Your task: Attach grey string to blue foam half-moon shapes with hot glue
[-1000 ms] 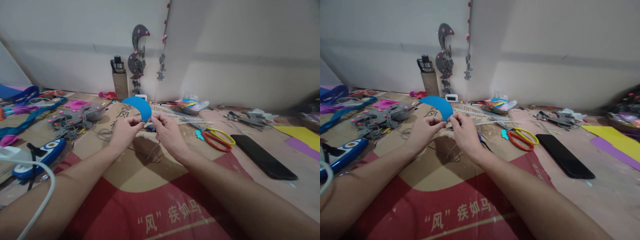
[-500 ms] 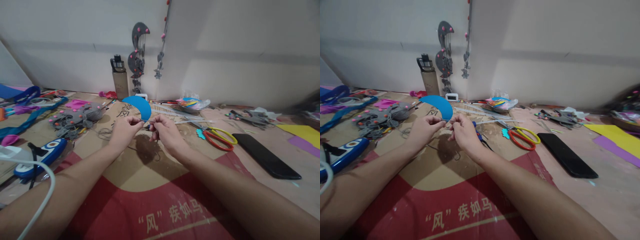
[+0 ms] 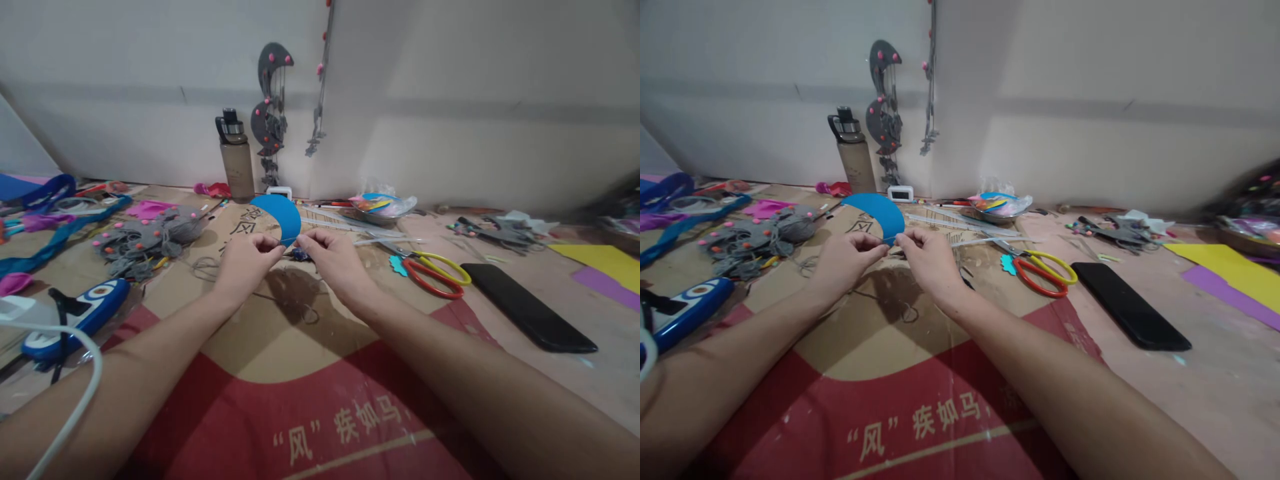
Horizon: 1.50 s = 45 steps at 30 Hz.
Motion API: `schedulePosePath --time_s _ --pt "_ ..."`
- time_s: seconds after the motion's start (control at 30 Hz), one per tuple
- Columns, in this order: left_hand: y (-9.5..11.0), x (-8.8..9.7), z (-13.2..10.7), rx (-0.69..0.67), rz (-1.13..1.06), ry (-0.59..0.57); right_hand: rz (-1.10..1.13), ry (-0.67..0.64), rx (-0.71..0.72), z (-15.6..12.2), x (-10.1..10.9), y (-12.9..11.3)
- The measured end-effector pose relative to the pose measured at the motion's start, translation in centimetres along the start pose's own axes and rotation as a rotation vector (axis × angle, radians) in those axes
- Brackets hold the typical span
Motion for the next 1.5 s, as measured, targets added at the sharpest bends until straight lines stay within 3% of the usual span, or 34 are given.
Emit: schedulePosePath --time_s 0.33,0.6,0.83,1.1,1.5 --pt "0.1 -0.5 -0.2 -0.015 0.043 -0.070 -0.109 0.047 0.098 -0.2 0.5 -0.9" --pt "0.0 -0.3 -0.1 0.002 -0.025 -0.080 -0.201 0.087 0.070 0.3 0.8 0.9" --pt "-0.2 -0.3 0.1 0.064 -0.130 -0.091 -0.216 0.051 0.044 0.2 0.3 1.2" --pt "-0.2 -0.1 0.1 0.076 -0.030 -0.087 -0.176 0.004 0.170 -0.6 -0.5 -0.1" --pt "-0.7 -0.3 0.1 0.128 -0.251 -0.098 -0.257 -0.054 0.130 -0.7 -0.8 0.8"
Point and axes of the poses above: each hand's wrist, its own z-axis towards the middle knuckle, its own x-axis out of the back of the hand, y = z × x, the point moved 3 cm from there along z, towards the middle knuckle, and after that the axes turned 5 degrees about -y, right-handed, at the moved point
